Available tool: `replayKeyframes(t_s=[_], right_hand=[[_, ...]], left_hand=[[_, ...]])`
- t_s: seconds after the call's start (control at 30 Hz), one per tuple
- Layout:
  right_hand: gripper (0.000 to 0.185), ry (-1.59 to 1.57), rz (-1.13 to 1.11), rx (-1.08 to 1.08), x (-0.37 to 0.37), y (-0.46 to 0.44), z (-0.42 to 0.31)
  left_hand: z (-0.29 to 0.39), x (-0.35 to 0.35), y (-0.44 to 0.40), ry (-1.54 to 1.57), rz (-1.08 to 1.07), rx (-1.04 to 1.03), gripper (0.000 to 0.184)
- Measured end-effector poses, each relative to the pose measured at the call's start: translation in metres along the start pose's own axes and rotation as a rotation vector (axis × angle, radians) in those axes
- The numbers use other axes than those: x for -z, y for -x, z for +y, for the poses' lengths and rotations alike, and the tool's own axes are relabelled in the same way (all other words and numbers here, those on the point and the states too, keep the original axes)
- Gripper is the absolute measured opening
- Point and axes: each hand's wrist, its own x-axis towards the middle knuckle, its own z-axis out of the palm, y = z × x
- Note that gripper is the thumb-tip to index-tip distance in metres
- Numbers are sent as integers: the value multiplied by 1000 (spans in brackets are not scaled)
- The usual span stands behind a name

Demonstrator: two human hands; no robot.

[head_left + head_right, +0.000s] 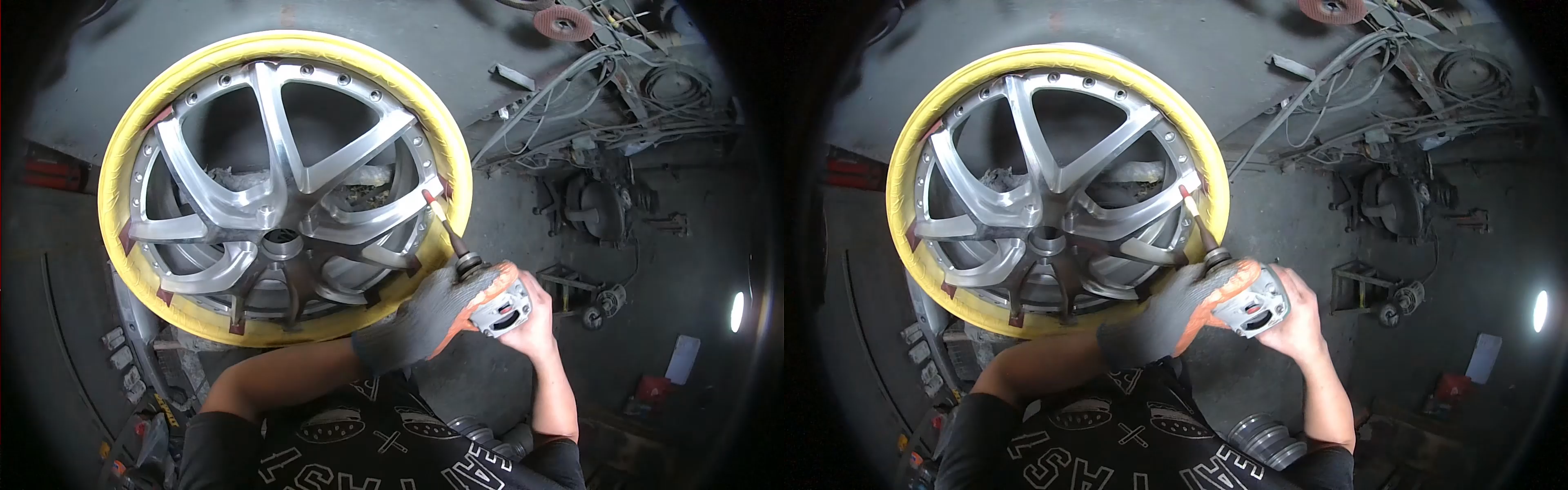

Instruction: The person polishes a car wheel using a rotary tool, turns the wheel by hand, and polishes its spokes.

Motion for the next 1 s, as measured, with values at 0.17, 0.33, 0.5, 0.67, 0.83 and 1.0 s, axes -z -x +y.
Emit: replayKeyframes(t_s=[0.17,0.33,0.5,0.67,0.83,1.0], right_hand=[[64,-62,-67,13,-17,10,-19],[67,-109,-144,30,-37,17,-41],[67,-58,-97,7,-34,19,-47],[64,26,-32,-36,-31,19,-48],[63,-10,-27,1,-44,25,-58],[64,-55,-77,14,-62,28,-70]], left_hand=[[46,7,20,391,151,586,30],[24,26,65,359,115,260,27],[26,28,54,-92,64,168,26],[21,18,48,254,108,179,25],[2,33,68,418,140,555,25],[31,41,85,259,138,302,24]])
